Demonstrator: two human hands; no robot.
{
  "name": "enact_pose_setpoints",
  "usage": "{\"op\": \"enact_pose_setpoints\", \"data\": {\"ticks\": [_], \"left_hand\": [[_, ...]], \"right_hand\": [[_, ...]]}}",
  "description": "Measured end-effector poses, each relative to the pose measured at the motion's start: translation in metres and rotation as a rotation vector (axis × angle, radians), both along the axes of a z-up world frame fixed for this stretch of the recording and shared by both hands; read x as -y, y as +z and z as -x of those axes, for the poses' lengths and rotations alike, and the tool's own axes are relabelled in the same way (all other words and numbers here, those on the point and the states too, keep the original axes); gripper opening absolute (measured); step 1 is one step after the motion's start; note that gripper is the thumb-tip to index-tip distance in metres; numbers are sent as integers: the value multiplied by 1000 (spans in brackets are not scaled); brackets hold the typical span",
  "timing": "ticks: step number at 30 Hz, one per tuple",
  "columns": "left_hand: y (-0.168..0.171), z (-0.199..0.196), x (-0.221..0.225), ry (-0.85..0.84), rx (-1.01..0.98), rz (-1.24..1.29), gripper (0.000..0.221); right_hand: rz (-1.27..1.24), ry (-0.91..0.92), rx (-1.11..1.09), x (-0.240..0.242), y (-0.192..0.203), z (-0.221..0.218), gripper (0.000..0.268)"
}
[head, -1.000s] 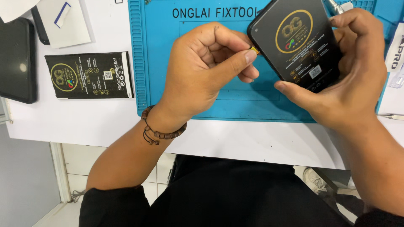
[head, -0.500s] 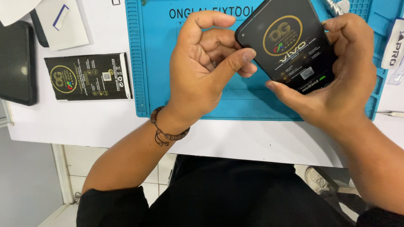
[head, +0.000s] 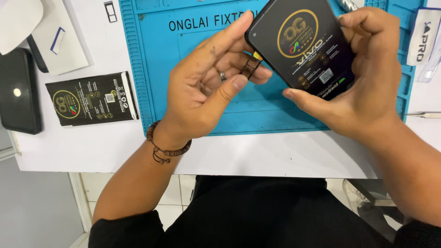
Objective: The person snaps the back cover onto a smartphone, inserts the SIM tray, and applies a clear screen protector.
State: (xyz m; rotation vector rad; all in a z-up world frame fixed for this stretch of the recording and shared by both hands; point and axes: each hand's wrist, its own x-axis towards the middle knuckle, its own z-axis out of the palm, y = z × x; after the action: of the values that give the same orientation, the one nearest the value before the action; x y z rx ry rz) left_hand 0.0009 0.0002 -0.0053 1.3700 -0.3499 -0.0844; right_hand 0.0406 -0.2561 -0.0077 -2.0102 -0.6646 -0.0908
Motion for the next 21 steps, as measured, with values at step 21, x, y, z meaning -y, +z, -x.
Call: {"op": "enact_pose_setpoints", "data": {"ticks": [21], "left_hand": [[-33,-1,12,350,307,-131,38]], "right_hand": [[11,160,-210,-11,7,15,104]]}}
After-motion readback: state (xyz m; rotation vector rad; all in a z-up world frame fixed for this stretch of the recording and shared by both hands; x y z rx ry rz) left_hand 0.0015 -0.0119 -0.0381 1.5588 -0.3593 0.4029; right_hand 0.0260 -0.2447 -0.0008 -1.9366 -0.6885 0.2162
